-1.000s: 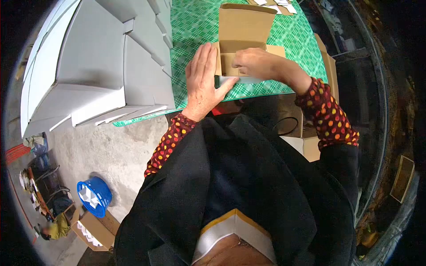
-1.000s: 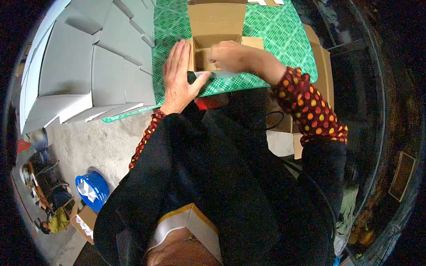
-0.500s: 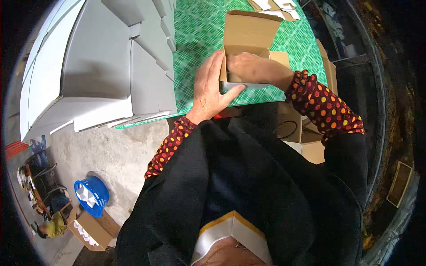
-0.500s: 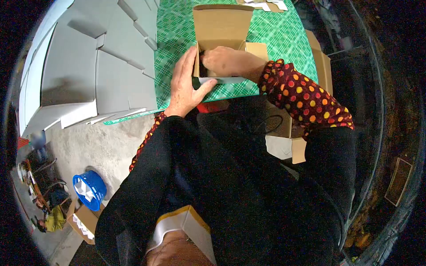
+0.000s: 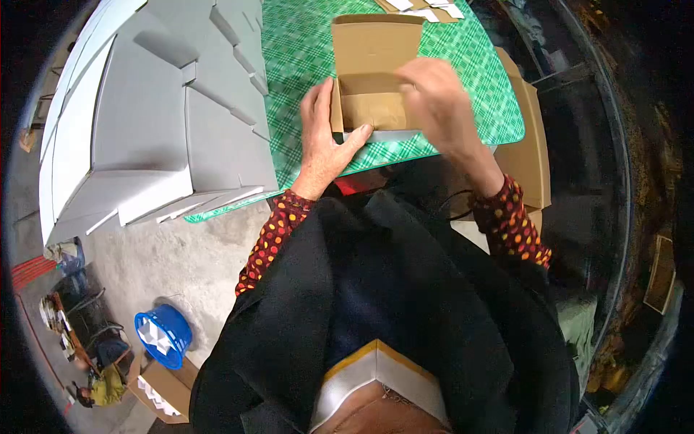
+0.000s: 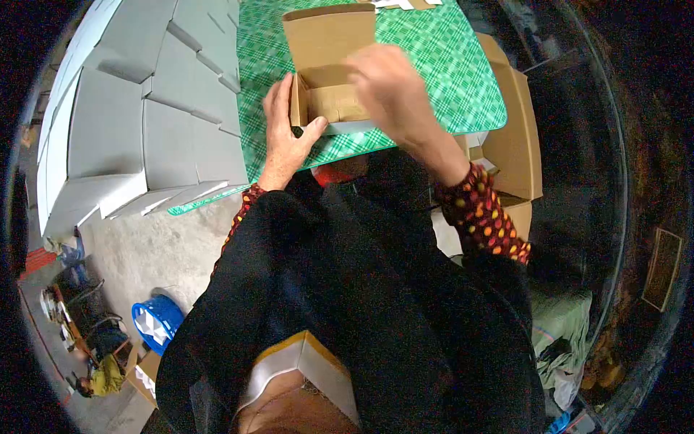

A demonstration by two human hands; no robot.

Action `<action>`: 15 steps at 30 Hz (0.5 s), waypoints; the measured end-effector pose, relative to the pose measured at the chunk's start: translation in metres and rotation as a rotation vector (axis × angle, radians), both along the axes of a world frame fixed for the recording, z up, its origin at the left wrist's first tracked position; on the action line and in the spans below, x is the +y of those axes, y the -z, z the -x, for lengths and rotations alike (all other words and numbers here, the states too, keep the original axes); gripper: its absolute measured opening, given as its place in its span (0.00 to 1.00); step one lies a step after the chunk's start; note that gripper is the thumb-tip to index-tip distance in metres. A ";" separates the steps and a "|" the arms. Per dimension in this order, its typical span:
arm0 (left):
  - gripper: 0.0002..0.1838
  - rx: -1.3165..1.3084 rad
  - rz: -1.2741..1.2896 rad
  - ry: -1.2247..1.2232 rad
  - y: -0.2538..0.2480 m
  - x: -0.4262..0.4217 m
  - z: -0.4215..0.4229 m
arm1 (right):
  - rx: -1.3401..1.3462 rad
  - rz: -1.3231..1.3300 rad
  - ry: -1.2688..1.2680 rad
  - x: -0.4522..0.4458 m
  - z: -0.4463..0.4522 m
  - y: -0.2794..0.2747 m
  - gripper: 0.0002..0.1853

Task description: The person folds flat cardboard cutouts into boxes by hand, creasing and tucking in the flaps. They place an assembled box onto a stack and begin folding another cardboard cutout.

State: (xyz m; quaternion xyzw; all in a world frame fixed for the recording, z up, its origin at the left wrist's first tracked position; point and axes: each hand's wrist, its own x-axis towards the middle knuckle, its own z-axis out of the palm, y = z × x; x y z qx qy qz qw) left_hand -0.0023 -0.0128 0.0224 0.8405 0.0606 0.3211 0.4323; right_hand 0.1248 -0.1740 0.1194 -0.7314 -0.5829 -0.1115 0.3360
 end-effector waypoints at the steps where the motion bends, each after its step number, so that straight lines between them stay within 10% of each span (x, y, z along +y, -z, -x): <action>1: 0.48 0.016 -0.019 -0.014 -0.001 -0.001 0.001 | 0.066 -0.036 0.054 -0.010 0.003 0.004 0.13; 6: 0.48 0.045 -0.079 -0.033 -0.004 -0.006 -0.001 | 0.743 -0.200 0.170 -0.028 0.029 0.052 0.24; 15: 0.50 0.042 -0.060 0.011 0.003 -0.001 -0.004 | 1.116 -0.324 0.169 -0.020 0.024 0.082 0.28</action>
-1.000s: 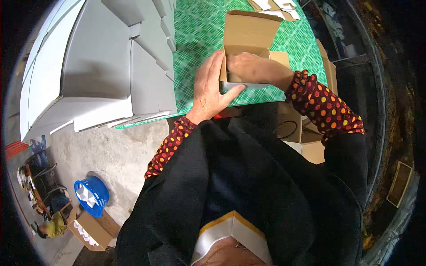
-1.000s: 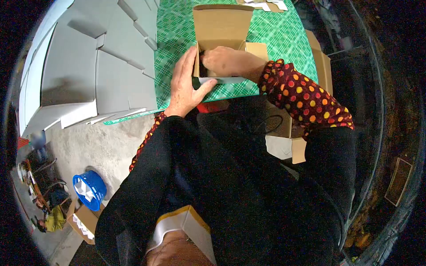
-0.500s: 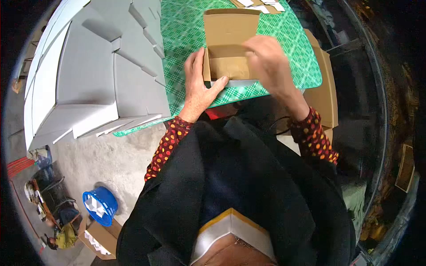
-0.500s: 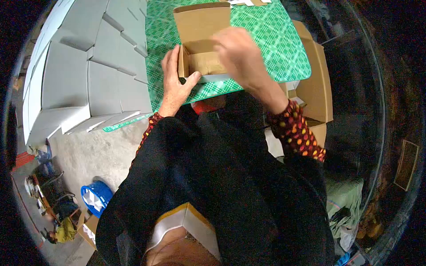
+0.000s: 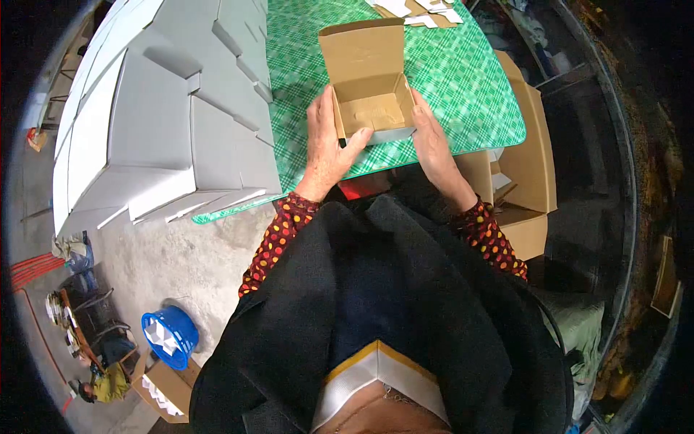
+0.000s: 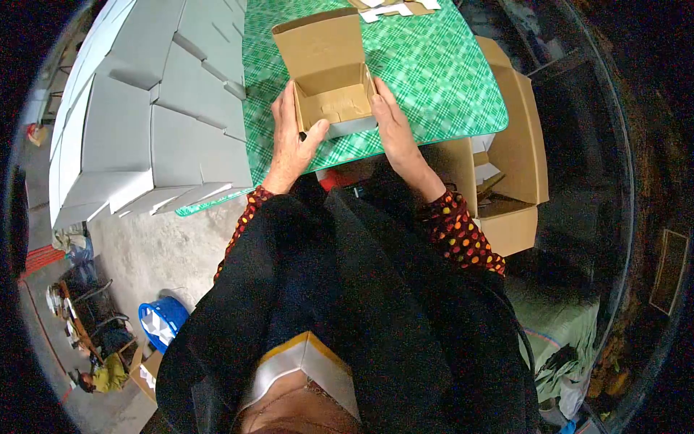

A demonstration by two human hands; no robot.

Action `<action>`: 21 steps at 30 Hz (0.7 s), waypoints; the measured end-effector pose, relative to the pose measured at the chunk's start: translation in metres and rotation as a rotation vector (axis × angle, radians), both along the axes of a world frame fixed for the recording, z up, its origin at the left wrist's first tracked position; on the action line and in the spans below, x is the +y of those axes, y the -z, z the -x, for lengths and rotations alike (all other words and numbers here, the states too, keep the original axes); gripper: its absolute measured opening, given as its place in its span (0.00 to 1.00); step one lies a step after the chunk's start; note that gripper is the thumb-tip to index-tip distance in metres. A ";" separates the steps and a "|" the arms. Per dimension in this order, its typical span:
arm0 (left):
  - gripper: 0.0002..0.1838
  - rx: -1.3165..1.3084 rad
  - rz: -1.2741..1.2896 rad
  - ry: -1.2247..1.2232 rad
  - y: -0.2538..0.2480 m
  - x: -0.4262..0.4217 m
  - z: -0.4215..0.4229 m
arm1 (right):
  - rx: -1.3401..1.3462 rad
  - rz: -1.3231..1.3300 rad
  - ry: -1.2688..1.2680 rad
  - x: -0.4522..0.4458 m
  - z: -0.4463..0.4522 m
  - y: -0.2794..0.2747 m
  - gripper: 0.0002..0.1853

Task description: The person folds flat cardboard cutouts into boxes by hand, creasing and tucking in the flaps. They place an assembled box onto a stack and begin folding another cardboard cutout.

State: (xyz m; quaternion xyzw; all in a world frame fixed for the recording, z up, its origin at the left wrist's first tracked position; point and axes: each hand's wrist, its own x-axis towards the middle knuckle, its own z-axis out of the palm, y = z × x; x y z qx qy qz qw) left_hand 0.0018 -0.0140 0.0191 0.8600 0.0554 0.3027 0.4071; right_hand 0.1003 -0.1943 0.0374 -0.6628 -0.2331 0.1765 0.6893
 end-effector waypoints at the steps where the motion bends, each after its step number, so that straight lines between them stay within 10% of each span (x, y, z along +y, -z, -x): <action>1: 0.50 0.008 0.001 0.005 0.001 0.001 0.001 | 0.024 -0.059 -0.004 -0.001 0.000 0.002 0.29; 5: 0.51 0.025 -0.005 0.009 0.000 0.007 0.005 | 0.089 -0.242 -0.028 -0.001 -0.002 0.002 0.32; 9: 0.52 -0.130 0.821 0.022 -0.003 0.008 0.018 | 0.159 -0.162 0.215 -0.008 0.008 -0.022 0.36; 14: 0.52 -0.200 1.066 0.114 0.008 0.010 0.030 | -0.043 -0.230 0.176 -0.012 0.003 -0.031 0.37; 21: 0.46 -0.081 0.884 0.114 0.001 -0.011 0.037 | -0.339 -0.047 0.217 -0.005 0.008 -0.020 0.32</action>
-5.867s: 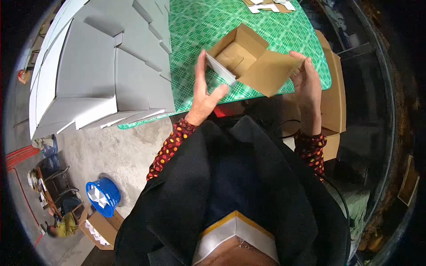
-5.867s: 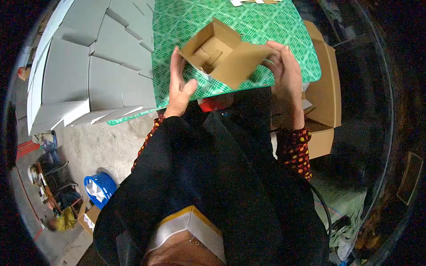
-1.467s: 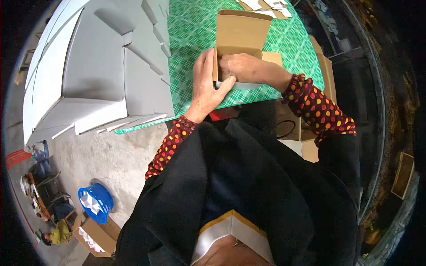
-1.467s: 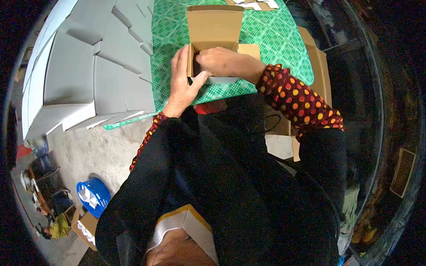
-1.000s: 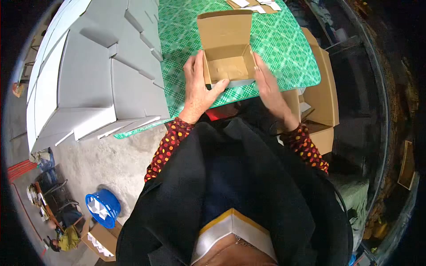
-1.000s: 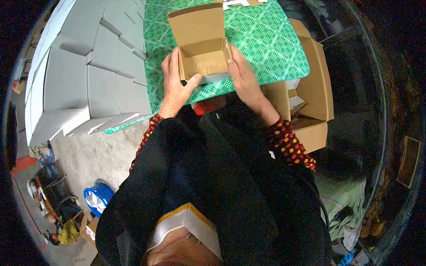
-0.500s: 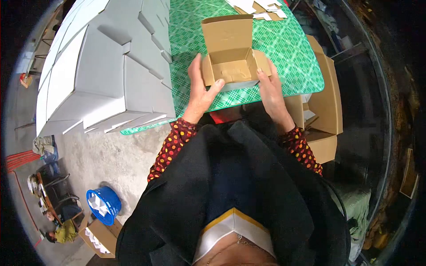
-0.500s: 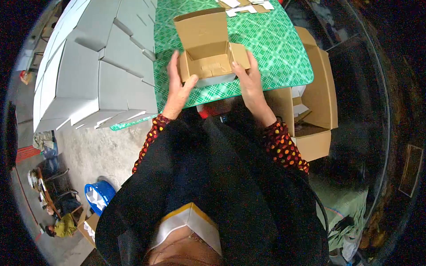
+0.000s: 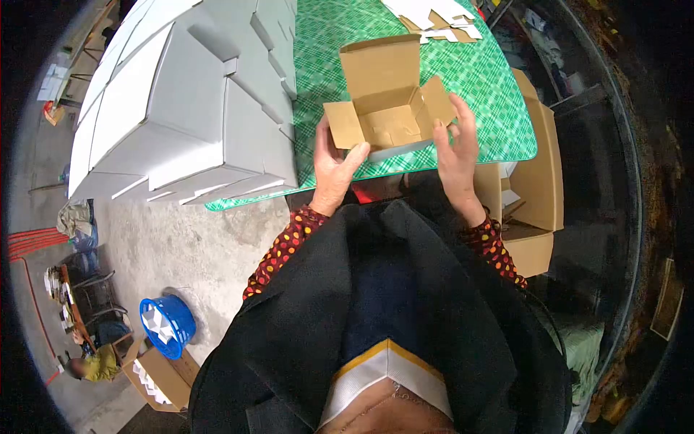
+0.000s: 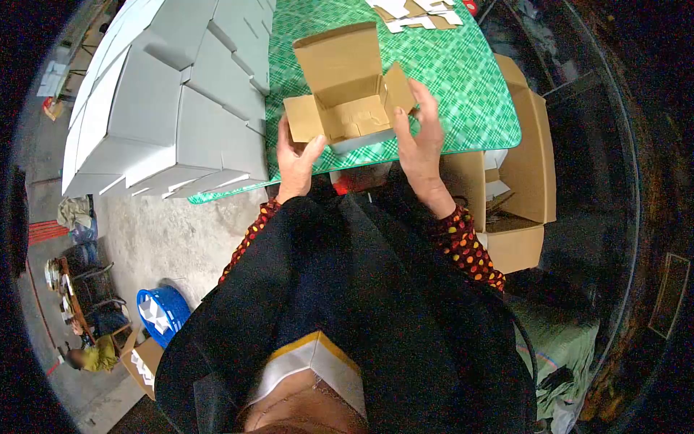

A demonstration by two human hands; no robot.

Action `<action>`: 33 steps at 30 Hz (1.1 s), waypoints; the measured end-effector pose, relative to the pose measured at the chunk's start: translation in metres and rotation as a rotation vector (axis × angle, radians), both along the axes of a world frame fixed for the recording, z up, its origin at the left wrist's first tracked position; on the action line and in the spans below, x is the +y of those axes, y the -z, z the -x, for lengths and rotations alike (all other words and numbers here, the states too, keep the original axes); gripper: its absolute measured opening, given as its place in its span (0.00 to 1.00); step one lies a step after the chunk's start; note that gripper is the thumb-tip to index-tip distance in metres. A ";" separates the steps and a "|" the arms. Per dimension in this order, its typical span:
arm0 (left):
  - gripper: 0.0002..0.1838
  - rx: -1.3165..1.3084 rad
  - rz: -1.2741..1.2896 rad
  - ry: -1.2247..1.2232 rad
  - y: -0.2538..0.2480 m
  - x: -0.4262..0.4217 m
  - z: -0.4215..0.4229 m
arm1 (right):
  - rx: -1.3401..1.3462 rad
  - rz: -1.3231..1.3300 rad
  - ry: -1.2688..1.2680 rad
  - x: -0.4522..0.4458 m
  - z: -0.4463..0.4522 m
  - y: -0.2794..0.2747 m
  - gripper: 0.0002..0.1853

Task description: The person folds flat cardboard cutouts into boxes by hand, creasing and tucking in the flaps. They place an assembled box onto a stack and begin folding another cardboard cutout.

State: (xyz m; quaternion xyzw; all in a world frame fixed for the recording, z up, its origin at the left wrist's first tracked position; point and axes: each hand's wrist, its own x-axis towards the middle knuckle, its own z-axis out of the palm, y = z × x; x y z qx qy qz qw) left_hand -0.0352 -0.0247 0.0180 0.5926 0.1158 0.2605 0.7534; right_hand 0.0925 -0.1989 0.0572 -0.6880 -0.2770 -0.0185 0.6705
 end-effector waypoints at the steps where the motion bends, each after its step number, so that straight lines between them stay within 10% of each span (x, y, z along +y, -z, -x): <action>1: 0.45 -0.018 -0.071 -0.031 0.001 -0.003 -0.003 | -0.132 0.094 0.016 0.000 0.000 -0.001 0.31; 13: 0.33 0.021 -0.667 -0.097 -0.008 -0.006 -0.021 | -0.539 0.324 -0.030 0.005 0.002 -0.012 0.22; 33: 0.39 -0.039 -0.186 0.036 -0.008 0.005 -0.032 | 0.267 0.088 -0.258 0.019 -0.030 -0.003 0.31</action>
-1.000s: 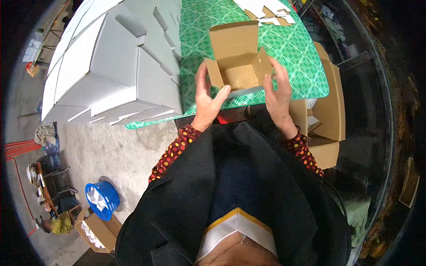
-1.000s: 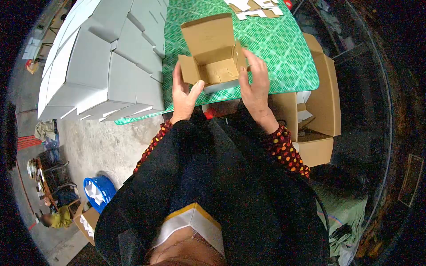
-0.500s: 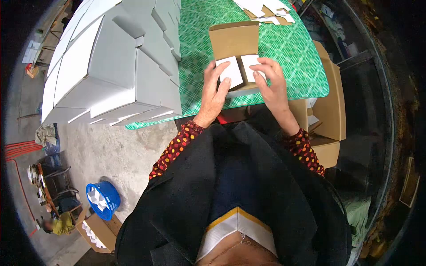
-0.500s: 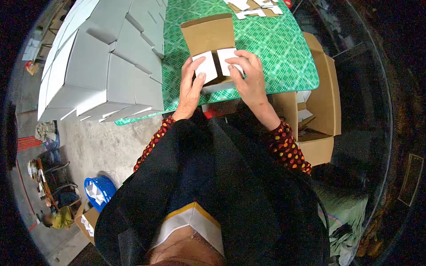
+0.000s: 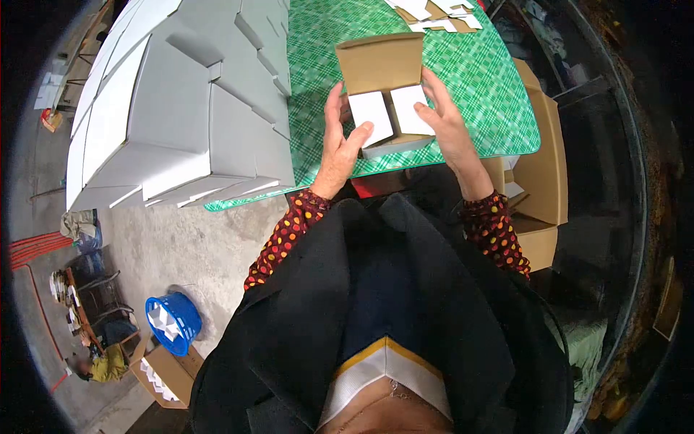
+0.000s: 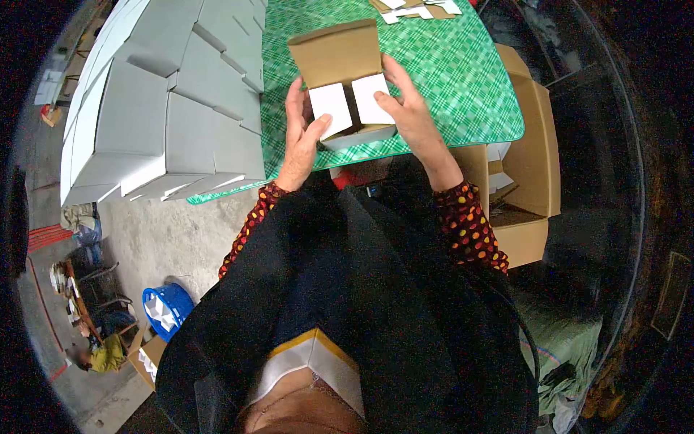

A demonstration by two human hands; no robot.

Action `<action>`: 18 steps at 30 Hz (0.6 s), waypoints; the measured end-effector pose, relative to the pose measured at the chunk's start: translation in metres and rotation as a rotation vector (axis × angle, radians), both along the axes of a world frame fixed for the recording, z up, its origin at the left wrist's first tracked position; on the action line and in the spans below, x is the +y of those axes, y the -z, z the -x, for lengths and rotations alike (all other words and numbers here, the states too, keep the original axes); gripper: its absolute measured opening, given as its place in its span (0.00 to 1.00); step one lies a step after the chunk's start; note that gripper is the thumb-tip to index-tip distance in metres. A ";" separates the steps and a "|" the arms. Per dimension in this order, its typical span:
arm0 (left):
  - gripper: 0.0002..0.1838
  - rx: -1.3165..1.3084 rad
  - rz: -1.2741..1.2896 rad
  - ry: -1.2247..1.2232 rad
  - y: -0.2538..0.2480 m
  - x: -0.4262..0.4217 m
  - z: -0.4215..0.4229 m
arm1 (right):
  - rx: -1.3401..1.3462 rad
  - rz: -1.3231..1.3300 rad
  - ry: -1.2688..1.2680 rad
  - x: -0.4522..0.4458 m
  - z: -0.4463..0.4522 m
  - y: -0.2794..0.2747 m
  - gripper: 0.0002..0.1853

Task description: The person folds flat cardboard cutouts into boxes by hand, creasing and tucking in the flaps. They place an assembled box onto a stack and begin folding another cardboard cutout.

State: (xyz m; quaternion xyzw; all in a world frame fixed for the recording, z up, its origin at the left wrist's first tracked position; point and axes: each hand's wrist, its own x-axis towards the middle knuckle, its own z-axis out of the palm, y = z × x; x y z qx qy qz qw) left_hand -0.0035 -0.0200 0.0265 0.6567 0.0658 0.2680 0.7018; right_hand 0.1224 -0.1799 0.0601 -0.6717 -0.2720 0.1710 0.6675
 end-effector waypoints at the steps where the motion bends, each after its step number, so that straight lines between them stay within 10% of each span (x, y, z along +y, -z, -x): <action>1: 0.39 0.000 -0.001 0.001 0.000 0.000 0.000 | 0.013 -0.008 -0.012 0.000 0.000 0.000 0.32; 18: 0.31 -0.053 -0.069 0.049 0.004 0.008 0.000 | -0.031 -0.154 -0.058 0.001 -0.002 0.018 0.21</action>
